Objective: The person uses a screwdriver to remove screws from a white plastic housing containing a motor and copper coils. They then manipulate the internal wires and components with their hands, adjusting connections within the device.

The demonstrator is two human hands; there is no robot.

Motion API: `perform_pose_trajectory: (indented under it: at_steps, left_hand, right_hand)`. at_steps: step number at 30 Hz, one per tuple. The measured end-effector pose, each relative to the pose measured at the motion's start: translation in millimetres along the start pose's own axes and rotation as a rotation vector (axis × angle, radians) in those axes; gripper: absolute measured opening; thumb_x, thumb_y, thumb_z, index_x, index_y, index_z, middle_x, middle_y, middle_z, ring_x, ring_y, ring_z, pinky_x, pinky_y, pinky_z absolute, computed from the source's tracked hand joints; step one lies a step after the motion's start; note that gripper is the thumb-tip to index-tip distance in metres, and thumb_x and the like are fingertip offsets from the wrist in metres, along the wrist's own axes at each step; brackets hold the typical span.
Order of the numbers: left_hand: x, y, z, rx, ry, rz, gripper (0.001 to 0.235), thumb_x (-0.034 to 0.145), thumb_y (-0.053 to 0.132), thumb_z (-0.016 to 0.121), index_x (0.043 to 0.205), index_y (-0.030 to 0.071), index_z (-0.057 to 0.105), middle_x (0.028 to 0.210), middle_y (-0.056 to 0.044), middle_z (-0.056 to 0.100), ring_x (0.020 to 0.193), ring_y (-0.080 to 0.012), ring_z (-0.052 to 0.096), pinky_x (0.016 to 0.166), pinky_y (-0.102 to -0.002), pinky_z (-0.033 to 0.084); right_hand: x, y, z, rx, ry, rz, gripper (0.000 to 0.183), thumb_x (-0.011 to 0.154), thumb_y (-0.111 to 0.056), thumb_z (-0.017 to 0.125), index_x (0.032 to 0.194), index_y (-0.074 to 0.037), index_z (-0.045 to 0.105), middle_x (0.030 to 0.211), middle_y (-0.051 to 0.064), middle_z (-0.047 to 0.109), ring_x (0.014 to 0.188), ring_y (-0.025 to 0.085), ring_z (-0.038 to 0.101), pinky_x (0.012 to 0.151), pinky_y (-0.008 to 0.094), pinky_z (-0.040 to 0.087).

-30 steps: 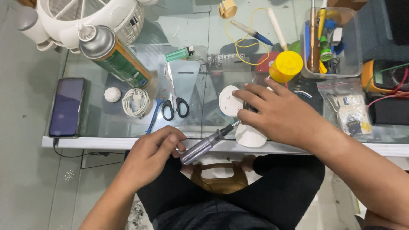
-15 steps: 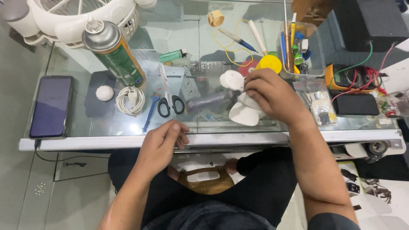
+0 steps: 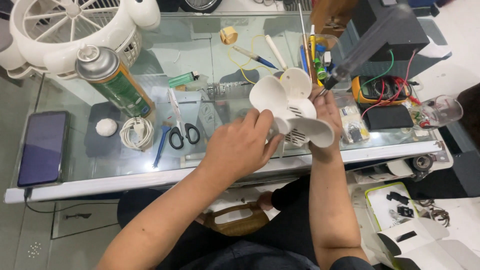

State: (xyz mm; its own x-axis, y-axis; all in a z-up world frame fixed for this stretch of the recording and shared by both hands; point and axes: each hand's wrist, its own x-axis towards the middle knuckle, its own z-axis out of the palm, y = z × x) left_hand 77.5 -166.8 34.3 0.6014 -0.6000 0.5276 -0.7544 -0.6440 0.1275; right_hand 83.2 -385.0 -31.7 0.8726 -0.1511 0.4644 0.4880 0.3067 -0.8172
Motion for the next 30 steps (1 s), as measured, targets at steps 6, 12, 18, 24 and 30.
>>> perform_pose_trajectory:
  at_steps: [6, 12, 18, 24, 30]
  left_hand:
    - [-8.4, -3.6, 12.1, -0.086, -0.145, -0.056, 0.049, 0.093, 0.051, 0.062, 0.106, 0.003, 0.059, 0.079, -0.012, 0.061, 0.051, -0.0295, 0.069, 0.044, -0.041, 0.056]
    - [-21.0, -6.2, 30.0, -0.079, -0.072, -0.153, 0.043, 0.086, 0.039, 0.066, 0.109, 0.003, 0.063, 0.08, -0.011, 0.063, 0.049, -0.028, 0.067, 0.039, -0.039, 0.052]
    - [-45.5, -15.8, 49.2, -0.106, 0.212, -0.079, 0.042, 0.092, 0.052, 0.065, 0.092, 0.01, 0.059, 0.072, -0.002, 0.052, 0.052, -0.0241, 0.063, 0.046, -0.031, 0.052]
    - [-42.3, -11.9, 52.5, -0.111, 0.345, -0.105, 0.05, 0.09, 0.065, 0.065, 0.086, 0.015, 0.058, 0.07, 0.003, 0.048, 0.051, -0.0182, 0.059, 0.045, -0.026, 0.048]
    - [-33.3, -7.2, 56.8, -0.293, 0.381, -0.134, 0.039, 0.087, 0.052, 0.069, 0.078, 0.016, 0.057, 0.061, 0.003, 0.045, 0.046, -0.0207, 0.057, 0.04, -0.029, 0.047]
  right_hand:
    - [4.1, 1.3, 4.7, -0.276, -0.149, -0.164, 0.024, 0.108, -0.012, 0.047, 0.094, 0.004, 0.059, 0.092, 0.018, 0.063, 0.082, 0.019, 0.06, 0.075, 0.029, 0.044]
    - [26.4, -21.8, 15.8, -0.334, -0.34, -0.122, 0.014, 0.096, -0.008, 0.064, 0.095, 0.006, 0.062, 0.093, 0.019, 0.065, 0.085, 0.024, 0.061, 0.078, 0.035, 0.049]
    - [22.1, -13.2, 11.6, -0.276, -0.479, -0.073, 0.02, 0.096, -0.02, 0.067, 0.094, 0.0, 0.064, 0.087, 0.013, 0.07, 0.081, 0.016, 0.064, 0.072, 0.03, 0.052]
    - [2.1, -29.7, 24.0, -0.166, -0.447, -0.16, 0.037, 0.099, -0.016, 0.057, 0.122, 0.012, 0.06, 0.113, 0.022, 0.066, 0.109, 0.027, 0.062, 0.096, 0.042, 0.051]
    - [-5.7, 12.5, -2.9, -0.143, -0.496, -0.448, 0.073, 0.095, -0.059, 0.06, 0.136, 0.001, 0.056, 0.116, 0.032, 0.059, 0.116, 0.048, 0.053, 0.104, 0.065, 0.04]
